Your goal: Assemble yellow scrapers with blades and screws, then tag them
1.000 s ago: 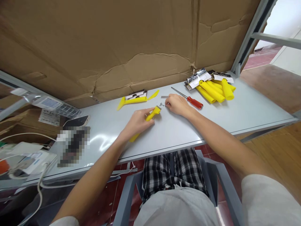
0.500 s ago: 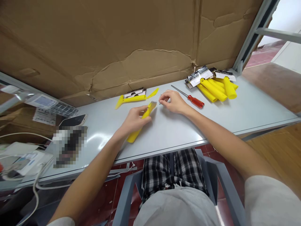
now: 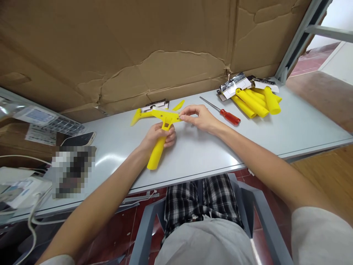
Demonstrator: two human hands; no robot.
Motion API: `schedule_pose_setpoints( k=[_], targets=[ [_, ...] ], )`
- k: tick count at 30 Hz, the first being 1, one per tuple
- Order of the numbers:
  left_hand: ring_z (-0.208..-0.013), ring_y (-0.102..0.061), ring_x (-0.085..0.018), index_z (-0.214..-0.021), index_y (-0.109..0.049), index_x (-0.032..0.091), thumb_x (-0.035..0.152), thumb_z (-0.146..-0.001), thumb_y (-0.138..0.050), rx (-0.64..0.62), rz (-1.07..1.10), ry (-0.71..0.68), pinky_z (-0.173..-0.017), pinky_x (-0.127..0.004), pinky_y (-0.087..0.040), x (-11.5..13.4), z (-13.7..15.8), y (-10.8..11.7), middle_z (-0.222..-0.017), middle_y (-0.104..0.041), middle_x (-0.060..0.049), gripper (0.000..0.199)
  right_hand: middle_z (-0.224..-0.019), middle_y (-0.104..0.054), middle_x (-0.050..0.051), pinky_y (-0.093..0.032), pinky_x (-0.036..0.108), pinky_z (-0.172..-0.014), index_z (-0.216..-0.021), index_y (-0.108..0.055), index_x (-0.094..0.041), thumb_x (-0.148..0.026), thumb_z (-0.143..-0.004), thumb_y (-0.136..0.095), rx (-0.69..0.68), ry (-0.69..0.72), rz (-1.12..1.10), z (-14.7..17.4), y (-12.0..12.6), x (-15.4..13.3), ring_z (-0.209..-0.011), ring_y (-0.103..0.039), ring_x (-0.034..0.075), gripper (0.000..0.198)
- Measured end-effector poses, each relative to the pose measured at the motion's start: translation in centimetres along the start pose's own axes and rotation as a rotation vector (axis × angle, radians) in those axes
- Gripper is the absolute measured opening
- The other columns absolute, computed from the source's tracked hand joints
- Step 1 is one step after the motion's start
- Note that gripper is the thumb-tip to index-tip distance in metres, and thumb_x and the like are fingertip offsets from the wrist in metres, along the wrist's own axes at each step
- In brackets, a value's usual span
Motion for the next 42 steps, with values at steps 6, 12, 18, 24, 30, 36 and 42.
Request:
schedule_pose_setpoints(
  k=[6,12,18,24,30,36,42],
  targets=[
    [-0.058,-0.049,-0.008,-0.091,-0.063,0.017,0.021,-0.07,-0.089,-0.036,0.062,-0.018,-0.045,-0.021,-0.039,-0.1,0.2,-0.6,-0.079,-0.057,0.004,0.033,-0.122,-0.073,0.008,-0.056,0.027,-0.09,-0.098,-0.08,-0.016,-0.077,-0.075,-0.09,0.004,0.024,-0.024,0.1,-0.3,-0.6,-0.106,-0.065,0.012,0.066],
    [-0.057,-0.05,-0.007,-0.092,-0.064,0.017,0.021,-0.07,-0.089,-0.025,0.073,-0.007,-0.045,-0.021,-0.041,-0.2,0.3,-0.6,-0.08,-0.058,0.004,0.033,-0.12,-0.072,0.008,-0.055,0.027,-0.087,-0.099,-0.08,-0.016,-0.07,-0.08,-0.089,-0.03,0.036,-0.035,0.3,-0.6,-0.8,-0.101,-0.064,0.011,0.058],
    [-0.056,-0.049,-0.008,-0.09,-0.065,0.017,0.022,-0.067,-0.092,-0.027,0.074,-0.007,-0.044,-0.02,-0.04,0.0,0.2,-0.8,-0.074,-0.056,0.005,0.036,-0.122,-0.073,0.008,-0.058,0.029,-0.102,-0.098,-0.082,-0.017,-0.061,-0.082,-0.089,0.013,0.081,0.075,0.1,-0.2,-0.9,-0.111,-0.066,0.013,0.047],
    [-0.055,-0.049,-0.008,-0.088,-0.064,0.017,0.021,-0.066,-0.091,-0.011,0.082,-0.01,-0.043,-0.021,-0.04,-0.1,0.1,-0.7,-0.078,-0.058,0.003,0.036,-0.123,-0.072,0.009,-0.057,0.023,-0.087,-0.098,-0.081,-0.015,-0.05,-0.086,-0.086,0.03,0.074,0.116,0.2,-0.2,-0.8,-0.108,-0.066,0.012,0.038],
    [-0.057,-0.05,-0.008,-0.086,-0.064,0.017,0.022,-0.069,-0.089,-0.029,0.091,-0.023,-0.043,-0.021,-0.04,-0.3,0.0,-0.5,-0.08,-0.058,0.003,0.031,-0.123,-0.071,0.011,-0.054,0.019,-0.075,-0.098,-0.08,-0.014,-0.049,-0.088,-0.083,0.046,0.095,0.146,0.4,-0.2,-1.2,-0.105,-0.066,0.012,0.036],
    [-0.057,-0.049,-0.008,-0.086,-0.064,0.017,0.023,-0.069,-0.09,-0.026,0.07,-0.023,-0.044,-0.021,-0.041,-0.3,-0.1,-0.5,-0.079,-0.058,0.003,0.031,-0.121,-0.071,0.01,-0.052,0.019,-0.073,-0.099,-0.078,-0.013,-0.047,-0.086,-0.081,0.073,0.11,0.183,0.5,-0.1,-1.6,-0.102,-0.066,0.011,0.036],
    [-0.057,-0.049,-0.008,-0.085,-0.063,0.017,0.022,-0.07,-0.089,-0.023,0.074,-0.026,-0.044,-0.021,-0.04,-0.3,0.1,-0.7,-0.078,-0.058,0.003,0.031,-0.117,-0.073,0.01,-0.055,0.021,-0.075,-0.109,-0.073,-0.013,-0.051,-0.084,-0.081,0.073,0.12,0.151,0.4,-0.5,-1.3,-0.099,-0.066,0.012,0.046]
  ],
)
Point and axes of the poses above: each hand's wrist, its own z-axis away from the middle knuckle, its own y-axis out of the back of the hand, x = y × z, the point moved 8 cm from there along -z, towards the middle knuckle
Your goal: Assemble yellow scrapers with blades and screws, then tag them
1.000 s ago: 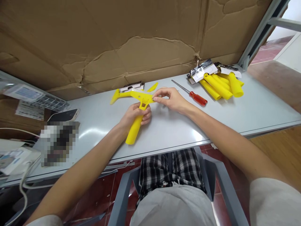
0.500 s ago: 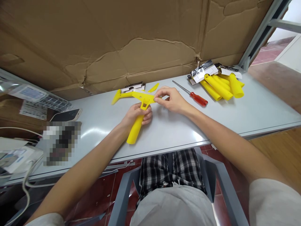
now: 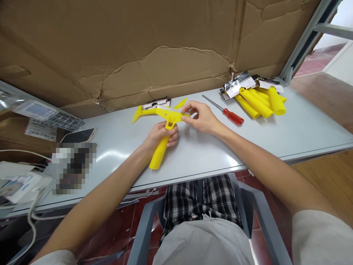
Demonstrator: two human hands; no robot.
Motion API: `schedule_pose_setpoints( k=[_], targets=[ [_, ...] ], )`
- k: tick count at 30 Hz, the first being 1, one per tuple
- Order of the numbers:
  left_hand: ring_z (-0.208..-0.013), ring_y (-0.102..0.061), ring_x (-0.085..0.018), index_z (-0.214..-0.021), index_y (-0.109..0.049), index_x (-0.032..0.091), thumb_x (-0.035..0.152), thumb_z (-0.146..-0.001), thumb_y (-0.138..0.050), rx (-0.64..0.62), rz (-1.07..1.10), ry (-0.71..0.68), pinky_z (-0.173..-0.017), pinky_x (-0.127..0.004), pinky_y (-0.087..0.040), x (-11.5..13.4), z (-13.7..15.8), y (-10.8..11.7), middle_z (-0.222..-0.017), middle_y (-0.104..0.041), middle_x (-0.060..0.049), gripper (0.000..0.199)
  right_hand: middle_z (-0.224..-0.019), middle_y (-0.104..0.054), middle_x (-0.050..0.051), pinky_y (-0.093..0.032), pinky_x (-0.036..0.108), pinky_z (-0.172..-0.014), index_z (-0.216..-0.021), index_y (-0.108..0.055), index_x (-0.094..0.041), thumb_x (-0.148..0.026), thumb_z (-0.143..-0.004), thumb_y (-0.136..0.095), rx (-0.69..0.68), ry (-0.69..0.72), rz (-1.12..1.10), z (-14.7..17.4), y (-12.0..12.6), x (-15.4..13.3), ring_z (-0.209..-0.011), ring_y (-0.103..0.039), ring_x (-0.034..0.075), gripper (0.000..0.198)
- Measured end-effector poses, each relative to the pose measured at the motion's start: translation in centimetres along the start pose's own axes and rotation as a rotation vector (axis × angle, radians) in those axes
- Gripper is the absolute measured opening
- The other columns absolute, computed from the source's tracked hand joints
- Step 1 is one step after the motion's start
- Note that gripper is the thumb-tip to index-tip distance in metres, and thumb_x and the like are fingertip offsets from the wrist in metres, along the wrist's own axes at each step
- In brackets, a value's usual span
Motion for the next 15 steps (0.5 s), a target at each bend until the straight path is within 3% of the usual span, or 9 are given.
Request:
schedule_pose_setpoints(
  k=[4,8,11,15],
  targets=[
    [-0.057,-0.048,-0.006,-0.083,-0.061,0.017,0.019,-0.066,-0.087,0.041,0.073,-0.004,-0.043,-0.018,-0.037,0.0,0.0,0.2,-0.079,-0.057,0.003,0.03,-0.118,-0.072,0.011,-0.055,0.025,-0.078,-0.111,-0.072,-0.015,-0.059,-0.092,-0.074,0.066,0.03,0.119,-0.1,1.4,-0.9,-0.102,-0.066,0.014,0.048],
    [-0.056,-0.045,-0.005,-0.083,-0.059,0.018,0.016,-0.063,-0.084,0.097,0.156,0.024,-0.042,-0.016,-0.035,0.1,-0.2,0.6,-0.079,-0.057,0.004,0.033,-0.115,-0.068,0.013,-0.055,0.036,-0.102,-0.105,-0.073,-0.016,-0.055,-0.097,-0.069,0.243,0.078,0.537,0.2,6.1,-2.5,-0.109,-0.062,0.02,0.04],
    [-0.055,-0.044,-0.005,-0.084,-0.056,0.019,0.013,-0.061,-0.08,0.157,0.235,0.067,-0.041,-0.015,-0.033,0.0,-0.3,1.0,-0.078,-0.057,0.005,0.034,-0.116,-0.067,0.015,-0.052,0.042,-0.113,-0.111,-0.074,-0.017,-0.057,-0.098,-0.069,0.261,-0.051,0.822,0.6,9.8,-1.7,-0.121,-0.059,0.027,0.043],
    [-0.054,-0.043,-0.004,-0.087,-0.054,0.019,0.011,-0.062,-0.075,0.205,0.322,0.103,-0.041,-0.014,-0.031,-0.1,-0.2,1.1,-0.077,-0.056,0.006,0.034,-0.124,-0.067,0.017,-0.052,0.046,-0.113,-0.128,-0.074,-0.018,-0.062,-0.094,-0.074,0.11,-0.275,1.093,1.3,12.5,0.6,-0.12,-0.06,0.029,0.056]
  ],
)
Point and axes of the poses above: each hand's wrist, its own z-axis away from the middle knuckle, its own y-axis out of the back of the hand, x = y × z, the point moved 8 cm from there along -z, towards the middle knuckle
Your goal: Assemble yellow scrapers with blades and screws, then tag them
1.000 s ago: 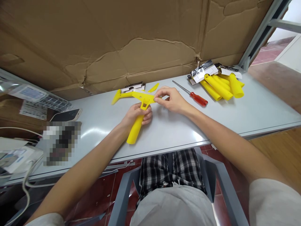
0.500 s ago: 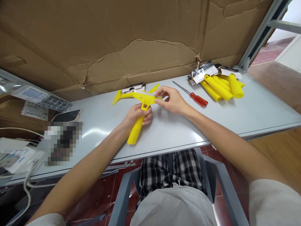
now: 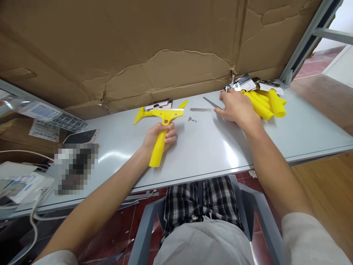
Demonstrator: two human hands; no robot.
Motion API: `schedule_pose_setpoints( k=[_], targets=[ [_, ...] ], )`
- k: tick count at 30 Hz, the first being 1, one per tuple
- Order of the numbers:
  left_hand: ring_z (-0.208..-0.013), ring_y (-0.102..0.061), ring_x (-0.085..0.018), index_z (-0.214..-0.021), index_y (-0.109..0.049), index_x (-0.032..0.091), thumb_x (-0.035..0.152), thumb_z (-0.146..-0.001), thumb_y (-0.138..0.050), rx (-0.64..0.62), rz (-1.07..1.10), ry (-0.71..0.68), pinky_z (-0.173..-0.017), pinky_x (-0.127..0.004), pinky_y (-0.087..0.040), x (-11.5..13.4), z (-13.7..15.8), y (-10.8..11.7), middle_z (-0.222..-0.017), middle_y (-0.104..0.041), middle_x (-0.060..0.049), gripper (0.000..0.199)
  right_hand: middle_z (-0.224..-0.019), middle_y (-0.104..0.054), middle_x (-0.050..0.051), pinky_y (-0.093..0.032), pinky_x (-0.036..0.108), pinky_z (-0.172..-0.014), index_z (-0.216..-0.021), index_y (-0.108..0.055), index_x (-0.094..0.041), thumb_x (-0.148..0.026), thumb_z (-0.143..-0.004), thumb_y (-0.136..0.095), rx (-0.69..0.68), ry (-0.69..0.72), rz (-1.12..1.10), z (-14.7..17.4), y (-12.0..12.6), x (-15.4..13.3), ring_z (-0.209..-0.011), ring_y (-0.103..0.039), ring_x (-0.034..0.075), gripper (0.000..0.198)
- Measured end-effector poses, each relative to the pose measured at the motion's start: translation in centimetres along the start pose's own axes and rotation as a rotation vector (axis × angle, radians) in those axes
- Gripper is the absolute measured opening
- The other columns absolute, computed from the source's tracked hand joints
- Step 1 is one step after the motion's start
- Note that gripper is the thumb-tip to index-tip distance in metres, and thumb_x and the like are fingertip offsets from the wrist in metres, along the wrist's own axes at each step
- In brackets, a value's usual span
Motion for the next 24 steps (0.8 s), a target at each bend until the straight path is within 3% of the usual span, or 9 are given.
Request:
schedule_pose_setpoints(
  k=[6,10,14,17,19,21,24],
  targets=[
    [-0.054,-0.044,-0.005,-0.087,-0.054,0.02,0.01,-0.062,-0.076,-0.01,0.003,-0.006,-0.041,-0.014,-0.033,-0.2,-0.1,0.0,-0.076,-0.057,0.006,0.035,-0.116,-0.071,0.016,-0.056,0.041,-0.096,-0.139,-0.073,-0.021,-0.055,-0.09,-0.079,-0.27,-0.127,0.216,1.2,-1.4,2.5,-0.102,-0.063,0.025,0.059],
    [-0.055,-0.045,-0.005,-0.085,-0.055,0.019,0.011,-0.06,-0.077,-0.034,0.004,-0.027,-0.04,-0.015,-0.035,-0.2,-0.1,-0.2,-0.076,-0.057,0.005,0.034,-0.115,-0.073,0.013,-0.054,0.036,-0.094,-0.142,-0.072,-0.023,-0.041,-0.097,-0.069,-0.29,-0.114,0.203,2.2,-0.8,2.1,-0.102,-0.064,0.022,0.048],
    [-0.054,-0.046,-0.006,-0.087,-0.055,0.019,0.01,-0.061,-0.077,-0.023,0.012,-0.022,-0.04,-0.015,-0.036,-0.2,-0.1,-0.1,-0.077,-0.059,0.004,0.035,-0.108,-0.076,0.012,-0.052,0.034,-0.092,-0.126,-0.079,-0.02,-0.023,-0.093,-0.068,-0.141,-0.099,0.055,1.7,2.7,0.4,-0.097,-0.067,0.019,0.035],
    [-0.054,-0.045,-0.006,-0.088,-0.055,0.02,0.011,-0.063,-0.076,-0.03,0.019,-0.025,-0.039,-0.015,-0.036,-0.1,-0.1,-0.2,-0.077,-0.058,0.005,0.034,-0.107,-0.079,0.011,-0.058,0.032,-0.094,-0.114,-0.078,-0.016,-0.023,-0.092,-0.076,0.267,0.026,-0.199,0.8,9.1,-2.1,-0.094,-0.073,0.015,0.024],
    [-0.054,-0.045,-0.007,-0.089,-0.055,0.02,0.01,-0.063,-0.075,-0.036,0.033,-0.028,-0.039,-0.015,-0.035,-0.1,-0.2,-0.2,-0.076,-0.057,0.005,0.034,-0.114,-0.079,0.014,-0.062,0.029,-0.089,-0.118,-0.076,-0.015,-0.027,-0.09,-0.083,0.43,0.096,-0.35,0.2,12.7,-3.6,-0.099,-0.078,0.016,0.032],
    [-0.054,-0.046,-0.007,-0.089,-0.054,0.02,0.009,-0.063,-0.075,-0.03,0.053,-0.027,-0.039,-0.015,-0.035,-0.1,-0.3,-0.2,-0.076,-0.057,0.005,0.035,-0.108,-0.08,0.013,-0.062,0.027,-0.072,-0.127,-0.073,-0.016,-0.028,-0.084,-0.091,0.434,0.142,-0.513,-0.8,14.6,-5.1,-0.082,-0.078,0.014,0.048],
    [-0.054,-0.045,-0.007,-0.089,-0.054,0.02,0.009,-0.063,-0.075,-0.004,0.08,-0.029,-0.039,-0.016,-0.034,0.0,-0.3,0.0,-0.077,-0.056,0.004,0.035,-0.093,-0.077,0.011,-0.059,0.025,-0.058,-0.101,-0.074,-0.014,-0.042,-0.08,-0.099,0.431,0.343,-0.739,-2.2,16.5,-7.6,-0.074,-0.077,0.015,0.043]
  ],
)
Point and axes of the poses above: each hand's wrist, its own z-axis away from the middle knuckle, its own y-axis out of the back of the hand, x = y × z, the point moved 8 cm from there along -z, towards the middle knuckle
